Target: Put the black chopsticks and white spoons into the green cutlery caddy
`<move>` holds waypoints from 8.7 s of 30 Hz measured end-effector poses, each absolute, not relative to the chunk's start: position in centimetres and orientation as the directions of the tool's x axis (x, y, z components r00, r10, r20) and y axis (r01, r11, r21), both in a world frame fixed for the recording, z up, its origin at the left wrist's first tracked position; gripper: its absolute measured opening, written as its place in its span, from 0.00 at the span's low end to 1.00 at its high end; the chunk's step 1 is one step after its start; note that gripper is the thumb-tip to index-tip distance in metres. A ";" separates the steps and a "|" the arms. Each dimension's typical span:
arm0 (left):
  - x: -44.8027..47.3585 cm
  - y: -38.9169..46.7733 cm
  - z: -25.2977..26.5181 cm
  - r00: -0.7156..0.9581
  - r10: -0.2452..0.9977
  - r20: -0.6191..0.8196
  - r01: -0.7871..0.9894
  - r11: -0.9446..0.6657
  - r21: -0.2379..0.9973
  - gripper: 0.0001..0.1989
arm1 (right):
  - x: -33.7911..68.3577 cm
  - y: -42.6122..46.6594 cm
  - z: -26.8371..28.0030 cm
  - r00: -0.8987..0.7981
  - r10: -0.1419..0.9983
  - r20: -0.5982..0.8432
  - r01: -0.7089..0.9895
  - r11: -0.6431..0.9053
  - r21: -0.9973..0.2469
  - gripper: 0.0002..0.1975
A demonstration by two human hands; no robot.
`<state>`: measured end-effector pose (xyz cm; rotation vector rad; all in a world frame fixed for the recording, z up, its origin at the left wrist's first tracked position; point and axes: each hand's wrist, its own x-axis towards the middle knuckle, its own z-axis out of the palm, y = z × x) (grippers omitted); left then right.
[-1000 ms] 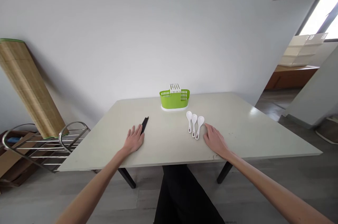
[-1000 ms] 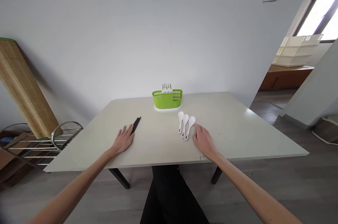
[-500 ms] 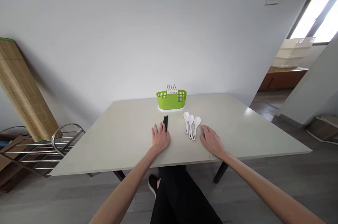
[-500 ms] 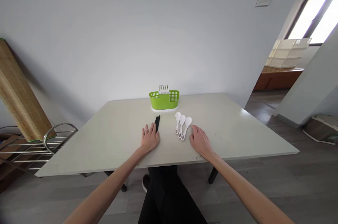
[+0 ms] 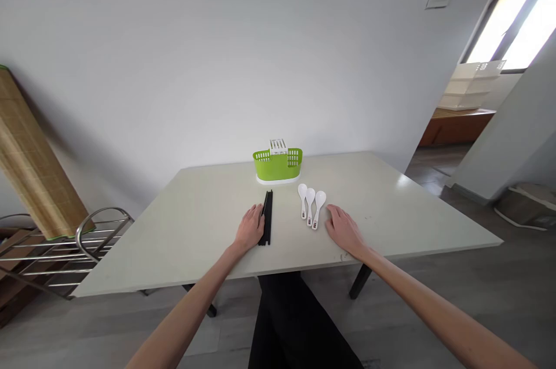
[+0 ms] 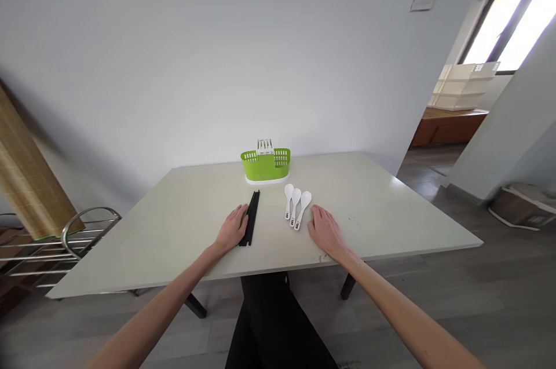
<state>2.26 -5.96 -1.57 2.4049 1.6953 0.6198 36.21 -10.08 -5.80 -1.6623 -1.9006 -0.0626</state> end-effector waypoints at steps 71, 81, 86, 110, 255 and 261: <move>8.5 -5.1 13.1 0.319 0.932 0.172 0.239 -0.254 0.937 0.29 | 28.0 -4.8 12.5 -0.161 0.939 0.303 0.214 0.333 -0.918 0.23; 9.3 -4.0 9.5 0.246 0.919 0.307 0.131 -0.345 0.929 0.24 | 28.4 -4.3 12.6 -0.236 0.875 0.422 0.275 0.476 -0.835 0.26; 7.6 -1.4 7.4 0.223 0.918 0.329 0.244 -0.379 0.892 0.24 | 28.8 -3.5 11.6 -0.316 0.849 0.424 0.304 0.514 -0.802 0.27; -1.7 3.5 1.1 -0.100 0.971 0.216 0.248 -0.185 0.951 0.29 | 28.0 -4.7 13.7 -0.219 0.884 0.414 0.546 0.462 -0.699 0.24; 5.7 14.9 18.6 -0.041 0.930 0.364 0.705 -0.231 0.671 0.17 | 43.5 -7.2 -3.7 0.186 0.937 0.296 0.540 0.155 -0.827 0.15; 7.5 17.5 15.9 0.043 0.942 0.333 0.843 -0.213 0.493 0.12 | 43.2 -7.0 -3.4 0.178 0.943 0.282 0.542 0.145 -0.828 0.14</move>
